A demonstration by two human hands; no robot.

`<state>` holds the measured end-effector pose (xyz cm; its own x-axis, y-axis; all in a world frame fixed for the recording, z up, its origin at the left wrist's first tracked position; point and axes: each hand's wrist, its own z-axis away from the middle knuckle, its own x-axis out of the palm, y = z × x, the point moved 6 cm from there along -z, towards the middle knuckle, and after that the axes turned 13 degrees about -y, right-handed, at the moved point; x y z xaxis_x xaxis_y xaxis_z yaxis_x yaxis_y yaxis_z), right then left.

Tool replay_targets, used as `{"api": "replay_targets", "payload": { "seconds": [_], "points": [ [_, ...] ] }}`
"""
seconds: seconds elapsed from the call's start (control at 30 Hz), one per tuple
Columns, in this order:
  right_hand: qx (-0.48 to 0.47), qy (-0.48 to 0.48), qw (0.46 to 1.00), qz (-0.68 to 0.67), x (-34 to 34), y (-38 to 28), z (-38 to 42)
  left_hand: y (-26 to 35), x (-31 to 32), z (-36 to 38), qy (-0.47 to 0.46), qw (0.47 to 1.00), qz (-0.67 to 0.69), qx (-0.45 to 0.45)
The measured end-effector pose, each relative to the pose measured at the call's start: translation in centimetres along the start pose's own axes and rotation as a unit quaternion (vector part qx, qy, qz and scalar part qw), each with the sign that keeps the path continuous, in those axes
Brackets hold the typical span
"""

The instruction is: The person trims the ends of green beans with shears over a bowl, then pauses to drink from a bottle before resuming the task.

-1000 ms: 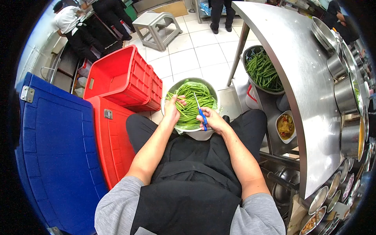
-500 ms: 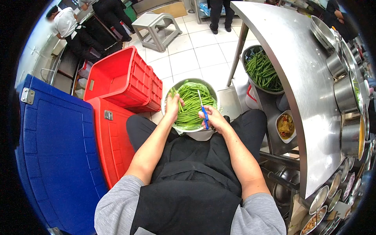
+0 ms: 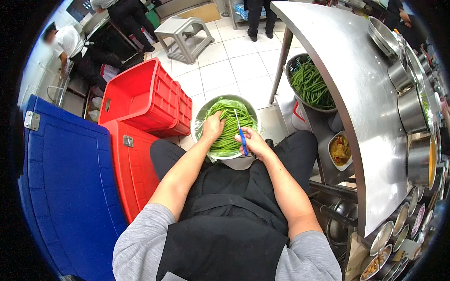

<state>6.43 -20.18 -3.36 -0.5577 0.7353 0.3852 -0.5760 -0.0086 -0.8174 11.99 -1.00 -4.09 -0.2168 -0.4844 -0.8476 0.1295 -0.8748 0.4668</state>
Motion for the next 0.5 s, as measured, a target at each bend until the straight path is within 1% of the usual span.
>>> {"api": "replay_targets", "payload": {
  "seconds": [0.07, 0.13, 0.2, 0.23, 0.33, 0.4, 0.43, 0.5],
  "points": [
    [-0.022, 0.003, 1.000, -0.007, 0.3, -0.3, 0.1, 0.0, 0.2, -0.1, -0.015, 1.000, -0.005, -0.016],
    [-0.021, 0.000, 1.000, -0.007, 0.5, -0.6, 0.3, -0.2, 0.2, 0.1, -0.031, 0.999, -0.010, -0.035],
    [-0.019, -0.003, 1.000, -0.004, 0.5, -0.6, 0.3, -0.2, -0.2, 0.2, 0.006, 1.000, 0.010, -0.023],
    [-0.021, -0.003, 1.000, 0.001, 0.5, -0.5, 0.2, -0.5, 0.0, 0.2, 0.006, 1.000, 0.010, -0.023],
    [-0.023, -0.004, 1.000, 0.000, 0.6, -0.5, 0.0, -0.7, 0.0, 0.2, -0.011, 1.000, 0.005, -0.018],
    [-0.023, -0.003, 1.000, -0.006, 0.5, -0.5, 0.0, -0.8, 0.3, 0.0, -0.040, 0.998, -0.009, -0.044],
    [-0.021, -0.005, 1.000, -0.007, 0.5, -0.4, 0.0, -1.2, 0.6, -0.1, -0.040, 0.998, -0.009, -0.044],
    [-0.020, -0.006, 1.000, -0.006, 0.4, -0.5, 0.0, -0.8, -0.3, 0.1, 0.048, 0.997, -0.001, 0.064]
  ]
}}
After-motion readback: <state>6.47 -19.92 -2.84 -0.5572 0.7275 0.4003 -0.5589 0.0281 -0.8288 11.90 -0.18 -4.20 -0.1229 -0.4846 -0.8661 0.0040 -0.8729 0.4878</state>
